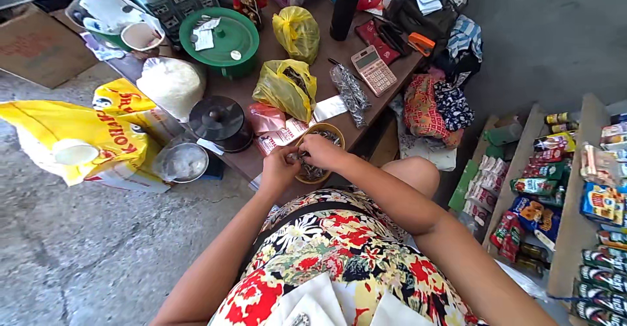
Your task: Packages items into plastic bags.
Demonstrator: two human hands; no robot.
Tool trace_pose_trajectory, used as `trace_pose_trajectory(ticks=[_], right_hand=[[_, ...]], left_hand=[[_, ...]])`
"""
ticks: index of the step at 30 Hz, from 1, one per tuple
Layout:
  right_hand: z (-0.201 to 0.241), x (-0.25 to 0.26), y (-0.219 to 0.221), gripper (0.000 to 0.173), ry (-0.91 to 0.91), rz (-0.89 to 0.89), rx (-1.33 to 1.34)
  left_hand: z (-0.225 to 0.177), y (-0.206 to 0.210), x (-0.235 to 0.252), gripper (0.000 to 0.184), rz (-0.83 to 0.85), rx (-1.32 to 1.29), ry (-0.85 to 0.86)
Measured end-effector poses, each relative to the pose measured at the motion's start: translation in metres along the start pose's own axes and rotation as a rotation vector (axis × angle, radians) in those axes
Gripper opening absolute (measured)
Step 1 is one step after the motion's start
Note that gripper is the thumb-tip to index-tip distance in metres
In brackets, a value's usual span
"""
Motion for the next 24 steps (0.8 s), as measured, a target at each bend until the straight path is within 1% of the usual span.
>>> trace_pose_trajectory(ticks=[2, 5, 8, 11, 12, 14, 16, 17, 24], right_hand=[[-0.001, -0.003, 0.001, 0.031, -0.004, -0.079, 0.12], [0.0, -0.005, -0.001, 0.042, 0.023, -0.081, 0.169], [-0.01, 0.0, -0.005, 0.045, 0.025, -0.054, 0.19], [-0.027, 0.009, -0.014, 0.041, 0.078, -0.005, 0.232], [-0.033, 0.012, -0.015, 0.039, 0.102, 0.001, 0.21], [-0.039, 0.015, -0.017, 0.034, 0.177, -0.009, 0.085], [-0.039, 0.015, -0.017, 0.034, 0.282, -0.005, -0.065], [-0.039, 0.015, -0.017, 0.034, 0.316, -0.005, -0.099], [-0.03, 0.007, -0.027, 0.03, 0.42, 0.035, -0.16]], left_hand=[[0.0, -0.001, 0.002, 0.031, -0.016, -0.023, 0.012], [-0.001, 0.001, 0.002, 0.026, -0.007, -0.035, 0.016], [-0.002, 0.003, 0.005, 0.028, 0.026, -0.031, 0.005], [0.0, 0.004, 0.009, 0.026, 0.042, -0.015, 0.037], [-0.001, 0.006, 0.01, 0.026, 0.05, -0.001, 0.047], [-0.002, 0.009, 0.013, 0.027, 0.073, 0.027, 0.048], [-0.004, 0.011, 0.014, 0.028, 0.093, 0.039, 0.044], [-0.004, 0.012, 0.014, 0.029, 0.1, 0.042, 0.047], [-0.005, 0.012, 0.011, 0.029, 0.116, 0.035, 0.053]])
Point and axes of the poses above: each hand's wrist, its own x-axis towards the middle knuckle, its own y-axis out of the palm, z = x × y, the point moved 1 cm from there along x, towards the middle knuckle, and after that the axes turned 8 degrees about y, right-handed, at the moved point
